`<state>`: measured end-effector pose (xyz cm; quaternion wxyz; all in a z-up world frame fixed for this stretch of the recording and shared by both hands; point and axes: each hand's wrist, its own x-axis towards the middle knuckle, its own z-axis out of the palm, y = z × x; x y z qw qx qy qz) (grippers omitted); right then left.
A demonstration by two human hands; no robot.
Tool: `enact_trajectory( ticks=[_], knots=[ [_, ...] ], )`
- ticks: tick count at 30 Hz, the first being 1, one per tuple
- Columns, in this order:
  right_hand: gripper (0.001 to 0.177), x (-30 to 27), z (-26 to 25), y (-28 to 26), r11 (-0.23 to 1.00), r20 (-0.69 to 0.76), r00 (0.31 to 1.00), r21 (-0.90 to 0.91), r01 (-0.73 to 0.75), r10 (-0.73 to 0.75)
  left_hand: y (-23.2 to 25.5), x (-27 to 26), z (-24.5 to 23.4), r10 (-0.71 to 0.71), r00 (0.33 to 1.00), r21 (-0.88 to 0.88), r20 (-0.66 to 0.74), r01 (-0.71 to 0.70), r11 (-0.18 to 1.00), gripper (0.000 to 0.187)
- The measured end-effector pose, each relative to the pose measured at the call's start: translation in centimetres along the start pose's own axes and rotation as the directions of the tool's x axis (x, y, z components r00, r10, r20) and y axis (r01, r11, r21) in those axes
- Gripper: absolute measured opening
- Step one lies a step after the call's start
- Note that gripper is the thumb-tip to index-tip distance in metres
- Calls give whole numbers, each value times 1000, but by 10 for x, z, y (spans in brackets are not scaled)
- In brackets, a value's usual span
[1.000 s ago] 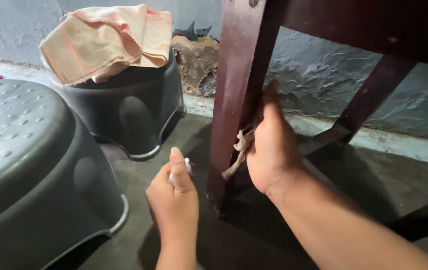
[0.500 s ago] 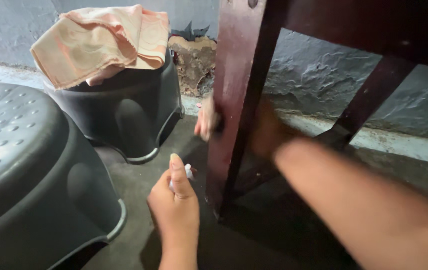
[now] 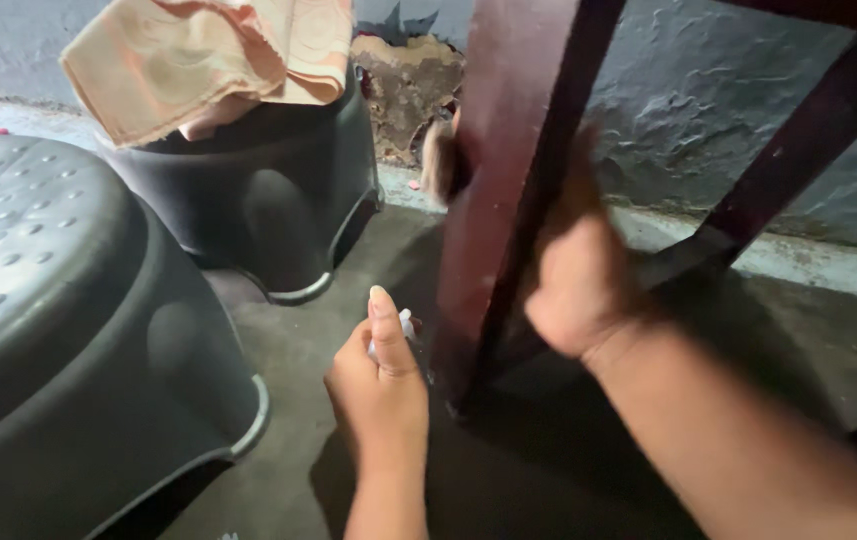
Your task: The person cleans a small wooden stool by applying a spray solution and wiping the top surface, legs, and support struts with a cloth.
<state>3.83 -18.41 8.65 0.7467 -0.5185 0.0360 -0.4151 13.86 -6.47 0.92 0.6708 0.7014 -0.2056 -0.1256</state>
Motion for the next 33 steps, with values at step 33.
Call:
enact_trajectory(
  ticks=[33],
  knots=[
    [40, -98, -59, 129, 584, -305, 942, -794, -170, -140, -27, 7, 10, 127, 992, 126, -21, -124, 984, 61]
  ],
)
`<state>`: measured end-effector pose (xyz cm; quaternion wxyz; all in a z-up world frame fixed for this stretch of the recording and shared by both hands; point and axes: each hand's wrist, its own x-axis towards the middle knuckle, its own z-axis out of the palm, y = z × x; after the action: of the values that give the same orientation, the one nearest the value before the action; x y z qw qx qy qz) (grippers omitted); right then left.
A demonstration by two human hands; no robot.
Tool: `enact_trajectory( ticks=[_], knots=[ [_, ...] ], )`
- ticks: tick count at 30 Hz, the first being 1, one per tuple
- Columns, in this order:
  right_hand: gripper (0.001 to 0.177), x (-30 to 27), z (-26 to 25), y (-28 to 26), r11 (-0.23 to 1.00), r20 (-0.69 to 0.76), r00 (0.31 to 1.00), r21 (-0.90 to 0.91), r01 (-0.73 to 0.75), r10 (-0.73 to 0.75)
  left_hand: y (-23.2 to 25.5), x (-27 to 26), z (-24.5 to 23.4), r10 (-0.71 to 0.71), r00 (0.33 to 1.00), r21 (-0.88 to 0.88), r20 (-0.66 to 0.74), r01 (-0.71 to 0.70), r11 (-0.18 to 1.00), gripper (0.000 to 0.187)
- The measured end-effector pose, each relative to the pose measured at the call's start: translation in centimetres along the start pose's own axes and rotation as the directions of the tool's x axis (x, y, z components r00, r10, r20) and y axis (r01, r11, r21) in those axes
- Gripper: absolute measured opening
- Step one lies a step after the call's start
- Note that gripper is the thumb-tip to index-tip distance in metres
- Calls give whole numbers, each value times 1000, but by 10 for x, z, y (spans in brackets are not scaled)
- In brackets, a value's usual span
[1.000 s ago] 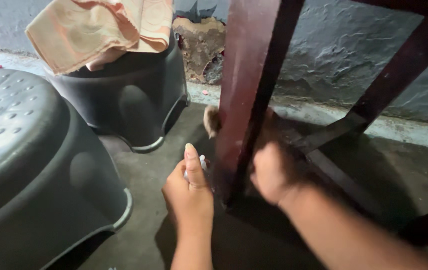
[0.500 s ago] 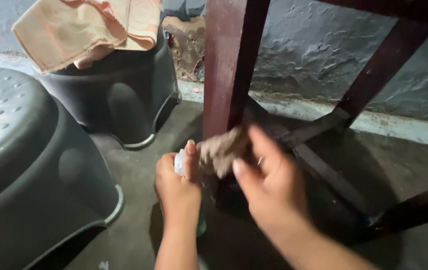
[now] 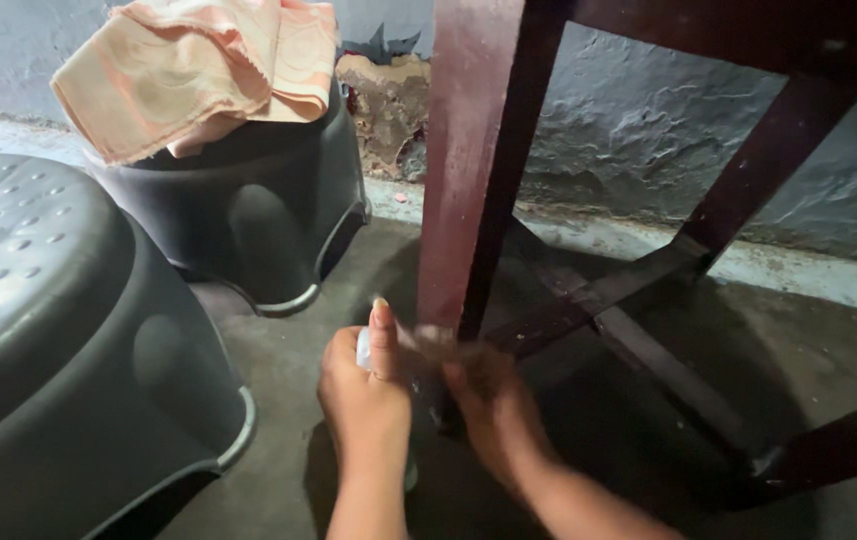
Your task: The person cleans a small wooden stool by applying a spray solution and wiping the top surface, legs, and support struts with a cloth.
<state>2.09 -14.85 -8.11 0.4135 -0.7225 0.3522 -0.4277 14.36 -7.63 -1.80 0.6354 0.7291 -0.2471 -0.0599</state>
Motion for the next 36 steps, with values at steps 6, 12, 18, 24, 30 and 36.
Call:
enact_trajectory(
  ticks=[6, 12, 18, 24, 30, 36],
  knots=[
    [47, -10, -7, -11, 987, 138, 981, 59, -148, 138, 2, -1, -3, -24, 1000, 13, 21, 24, 1000, 63],
    [39, 35, -28, -132, 886, -17, 982, 429, 175, -186, 0, -1, -1, -34, 999, -5, -16, 34, 999, 60],
    [60, 77, -65, -198, 706, 388, 893, 698, -122, -229, -3, 3, -2, -19, 999, -27, -48, 18, 999, 60],
    [45, 106, -32, -152, 579, 489, 865, 739, -344, -110, -8, 5, 4, -43, 999, -57, -28, 41, 998, 59],
    [44, 107, -13, -117, 574, 515, 857, 696, -432, 21, -7, 3, 2, -33, 998, -58, -53, 29, 998, 60],
    [44, 91, 5, -112, 619, 541, 835, 623, -479, 101, -6, 1, -5, -81, 996, -49, -45, 78, 996, 61]
  ],
)
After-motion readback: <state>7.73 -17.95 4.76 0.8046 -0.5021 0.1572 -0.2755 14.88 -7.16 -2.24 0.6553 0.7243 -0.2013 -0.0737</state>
